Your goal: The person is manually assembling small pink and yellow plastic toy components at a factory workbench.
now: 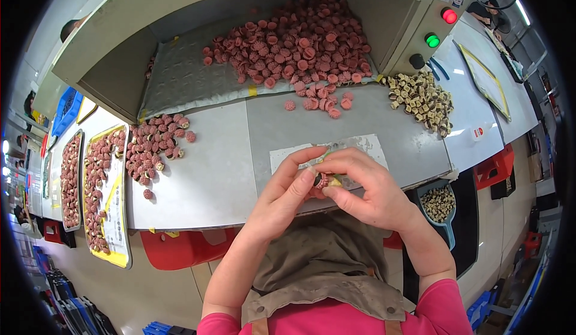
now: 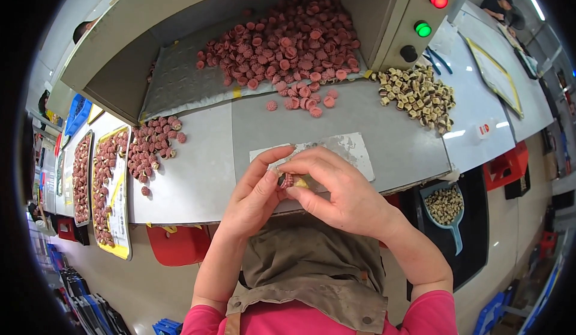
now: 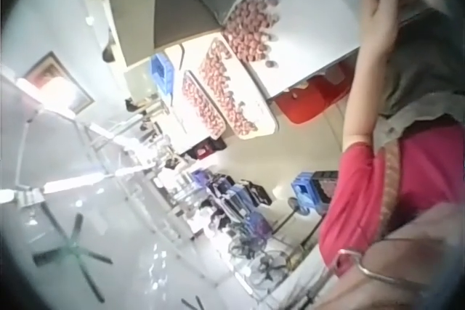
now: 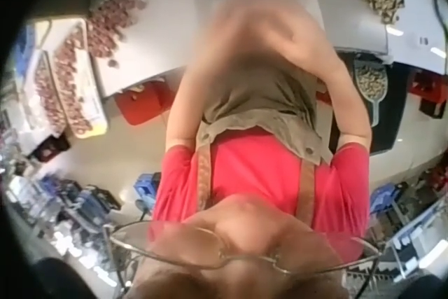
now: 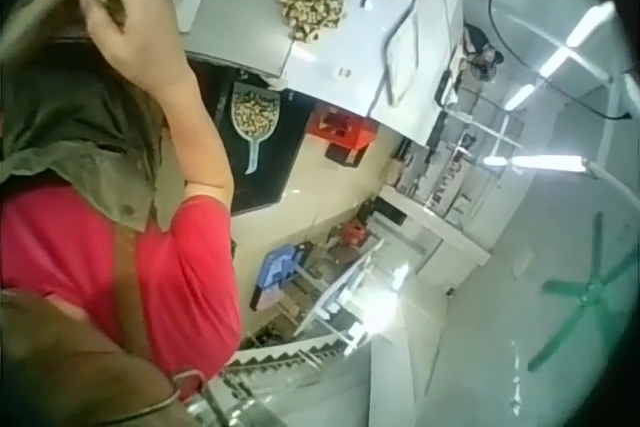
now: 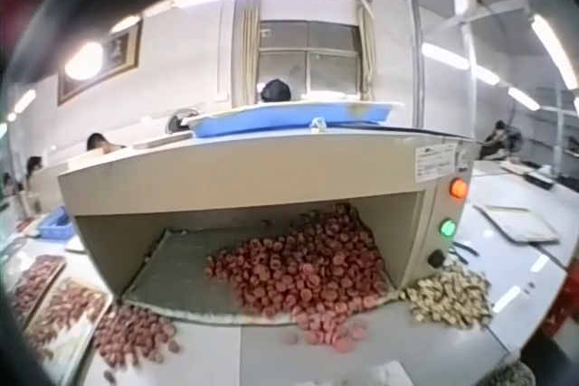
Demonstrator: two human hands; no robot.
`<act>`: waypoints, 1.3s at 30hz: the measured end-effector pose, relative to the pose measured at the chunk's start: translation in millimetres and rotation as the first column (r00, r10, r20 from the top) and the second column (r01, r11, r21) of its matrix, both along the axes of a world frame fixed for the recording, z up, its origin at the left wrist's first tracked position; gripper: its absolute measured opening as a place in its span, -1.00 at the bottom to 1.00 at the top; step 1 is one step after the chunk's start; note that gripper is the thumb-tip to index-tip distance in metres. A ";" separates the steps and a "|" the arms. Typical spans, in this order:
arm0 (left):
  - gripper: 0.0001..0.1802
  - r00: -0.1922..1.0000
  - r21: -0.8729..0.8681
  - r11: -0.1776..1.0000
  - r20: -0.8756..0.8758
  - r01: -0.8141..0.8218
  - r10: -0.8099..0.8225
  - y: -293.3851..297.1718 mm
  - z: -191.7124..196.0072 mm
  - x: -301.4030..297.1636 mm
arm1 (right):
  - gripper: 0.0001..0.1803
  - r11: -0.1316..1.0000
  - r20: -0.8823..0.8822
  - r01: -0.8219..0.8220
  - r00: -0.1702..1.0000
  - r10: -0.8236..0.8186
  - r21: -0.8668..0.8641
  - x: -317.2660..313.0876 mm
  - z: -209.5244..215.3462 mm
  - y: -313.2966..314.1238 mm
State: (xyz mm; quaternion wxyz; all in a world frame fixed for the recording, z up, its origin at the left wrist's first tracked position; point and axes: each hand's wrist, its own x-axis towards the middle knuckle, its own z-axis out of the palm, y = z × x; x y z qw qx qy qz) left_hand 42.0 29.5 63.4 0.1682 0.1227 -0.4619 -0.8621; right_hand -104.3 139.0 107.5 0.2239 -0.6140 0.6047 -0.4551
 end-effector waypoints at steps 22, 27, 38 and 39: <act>-0.67 0.974 -0.092 0.971 -0.053 -0.222 0.218 10.8 -7.2 0.1 | -0.84 0.974 -0.056 0.210 0.975 -0.215 -0.082 6.7 -0.3 -0.1; -0.69 0.976 -0.135 0.968 -0.059 -0.214 0.207 15.3 -4.9 -0.6 | -0.86 0.972 -0.034 0.226 0.973 -0.228 -0.065 6.7 1.4 0.3; -0.73 0.931 -0.456 0.815 -0.110 -0.358 0.347 21.0 -16.3 -5.3 | -0.86 0.984 -0.171 0.174 0.969 -0.178 -0.041 -0.8 2.3 -1.9; -0.73 0.931 -0.455 0.816 -0.107 -0.357 0.348 20.8 -16.9 -5.5 | -0.86 0.984 -0.174 0.173 0.969 -0.177 -0.040 -0.9 1.7 -2.4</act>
